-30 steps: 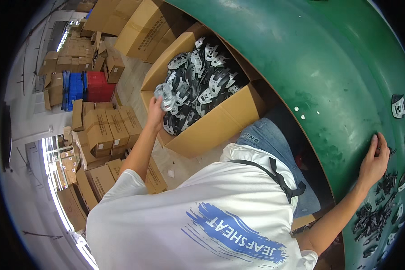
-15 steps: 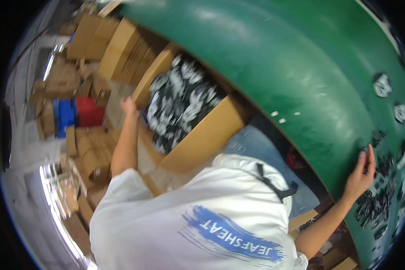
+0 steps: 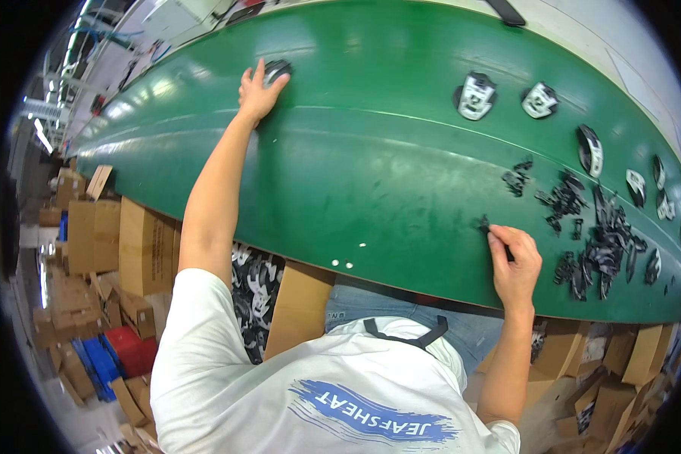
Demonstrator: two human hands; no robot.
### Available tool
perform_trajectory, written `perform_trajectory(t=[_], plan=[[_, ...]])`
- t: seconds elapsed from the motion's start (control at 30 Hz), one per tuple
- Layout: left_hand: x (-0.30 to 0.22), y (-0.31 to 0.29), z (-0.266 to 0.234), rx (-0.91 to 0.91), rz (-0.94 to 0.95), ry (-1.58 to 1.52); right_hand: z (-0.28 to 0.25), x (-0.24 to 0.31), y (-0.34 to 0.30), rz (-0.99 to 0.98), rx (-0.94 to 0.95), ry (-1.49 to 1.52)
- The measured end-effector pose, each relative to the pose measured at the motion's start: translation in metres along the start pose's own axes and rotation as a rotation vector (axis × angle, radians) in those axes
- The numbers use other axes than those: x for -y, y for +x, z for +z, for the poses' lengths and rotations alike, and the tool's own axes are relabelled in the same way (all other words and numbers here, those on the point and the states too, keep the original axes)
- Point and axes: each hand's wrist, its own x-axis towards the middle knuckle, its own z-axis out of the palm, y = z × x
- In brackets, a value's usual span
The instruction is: The person assembles computer mouse shells by picking up shells and small plastic components from the conveyor table, inserting the components into the shells by hand, and placing the assembled shells into a cardboard box.
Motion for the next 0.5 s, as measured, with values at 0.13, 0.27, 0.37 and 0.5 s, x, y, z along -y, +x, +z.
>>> perform_trajectory(t=[0.13,0.27,0.37,0.5], plan=[[-0.015,0.007,-0.006,0.087,-0.066,-0.531,-0.002,0.010,-0.017,0.189,-0.044,0.249],[-0.115,-0.120,-0.077,0.749,-0.394,-1.920,-0.007,0.065,-0.020,0.177,-0.081,0.437],[-0.155,-0.230,-0.128,1.028,-0.572,-2.300,-0.006,0.109,0.002,-0.024,0.035,0.533],[-0.188,-0.309,-0.157,0.963,-0.754,-2.405,0.001,0.127,0.018,-0.206,0.023,0.530]])
